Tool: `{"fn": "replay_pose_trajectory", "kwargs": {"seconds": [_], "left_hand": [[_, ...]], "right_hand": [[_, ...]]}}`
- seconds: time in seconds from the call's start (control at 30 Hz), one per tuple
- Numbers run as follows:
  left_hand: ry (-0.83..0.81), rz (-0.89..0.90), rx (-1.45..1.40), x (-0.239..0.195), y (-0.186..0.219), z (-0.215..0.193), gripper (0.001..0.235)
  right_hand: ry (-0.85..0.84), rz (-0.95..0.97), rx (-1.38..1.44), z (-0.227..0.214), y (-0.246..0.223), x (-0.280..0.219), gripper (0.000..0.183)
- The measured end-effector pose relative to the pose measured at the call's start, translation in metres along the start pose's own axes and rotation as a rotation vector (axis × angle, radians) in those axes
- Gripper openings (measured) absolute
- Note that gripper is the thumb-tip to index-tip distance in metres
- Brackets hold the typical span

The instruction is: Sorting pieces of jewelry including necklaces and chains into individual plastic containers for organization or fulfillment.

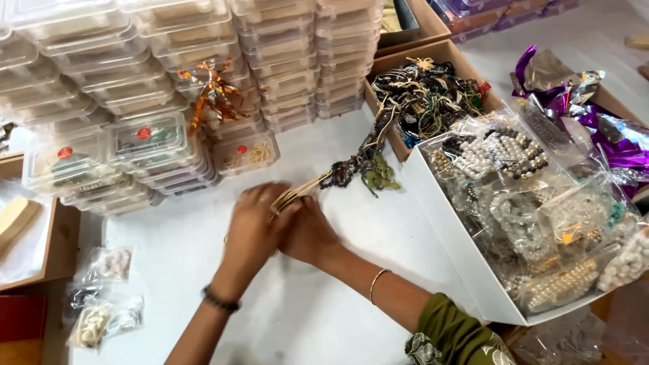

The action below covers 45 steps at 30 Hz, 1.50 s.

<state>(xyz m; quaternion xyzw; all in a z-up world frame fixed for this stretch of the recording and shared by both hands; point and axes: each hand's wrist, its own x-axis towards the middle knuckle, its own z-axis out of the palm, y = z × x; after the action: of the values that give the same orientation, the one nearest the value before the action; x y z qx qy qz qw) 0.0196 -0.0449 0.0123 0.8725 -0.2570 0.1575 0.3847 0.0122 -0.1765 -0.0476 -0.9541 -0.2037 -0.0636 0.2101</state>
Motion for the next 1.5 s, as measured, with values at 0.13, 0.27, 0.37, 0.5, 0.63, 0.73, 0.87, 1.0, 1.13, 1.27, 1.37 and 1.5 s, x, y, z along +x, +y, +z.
{"fn": "replay_pose_trajectory", "kwargs": {"seconds": [0.13,0.27,0.37,0.5,0.63,0.73,0.87,1.0,1.13,1.27,1.37,1.5], "left_hand": [[-0.163,0.029,0.242,0.037,-0.015,0.060,0.048],[-0.475,-0.128,0.482,0.044,-0.047,0.097,0.016],[-0.126,-0.147,-0.034,0.027,-0.037,0.046,0.021],[-0.087,-0.274,-0.018,-0.004,-0.011,-0.007,0.032],[-0.010,-0.056,0.286,-0.047,-0.024,-0.014,0.047],[0.010,0.064,0.440,-0.076,-0.036,-0.013,0.042],[0.027,0.030,0.490,-0.086,-0.033,-0.024,0.030],[0.029,-0.024,0.460,-0.080,-0.027,-0.033,0.033],[0.035,-0.048,0.468,-0.080,-0.033,-0.036,0.029],[0.146,-0.164,0.519,-0.086,-0.051,-0.046,0.021],[0.211,-0.254,0.559,-0.090,-0.063,-0.059,0.029],[0.258,-0.368,0.510,-0.092,-0.067,-0.069,0.045]], "right_hand": [[0.225,-0.231,0.108,0.006,0.003,-0.004,0.040],[0.211,-0.310,0.280,0.037,0.019,-0.007,0.032],[0.000,-0.331,0.015,0.015,0.008,-0.009,0.018],[0.005,-0.539,-0.030,0.022,0.008,-0.010,0.015],[0.427,-0.724,0.239,0.005,0.020,-0.011,0.003],[0.595,-0.635,0.213,-0.015,0.055,-0.001,0.013],[0.641,-0.206,0.174,-0.040,0.121,0.007,0.031],[0.496,-0.056,0.351,-0.057,0.154,0.003,0.027],[0.217,-0.124,0.351,-0.075,0.134,0.007,0.019],[0.060,-0.290,0.081,-0.082,0.110,0.010,0.032],[0.071,-0.232,0.103,-0.069,0.130,0.010,0.015],[0.127,-0.153,0.260,-0.065,0.136,0.009,0.014]]}}
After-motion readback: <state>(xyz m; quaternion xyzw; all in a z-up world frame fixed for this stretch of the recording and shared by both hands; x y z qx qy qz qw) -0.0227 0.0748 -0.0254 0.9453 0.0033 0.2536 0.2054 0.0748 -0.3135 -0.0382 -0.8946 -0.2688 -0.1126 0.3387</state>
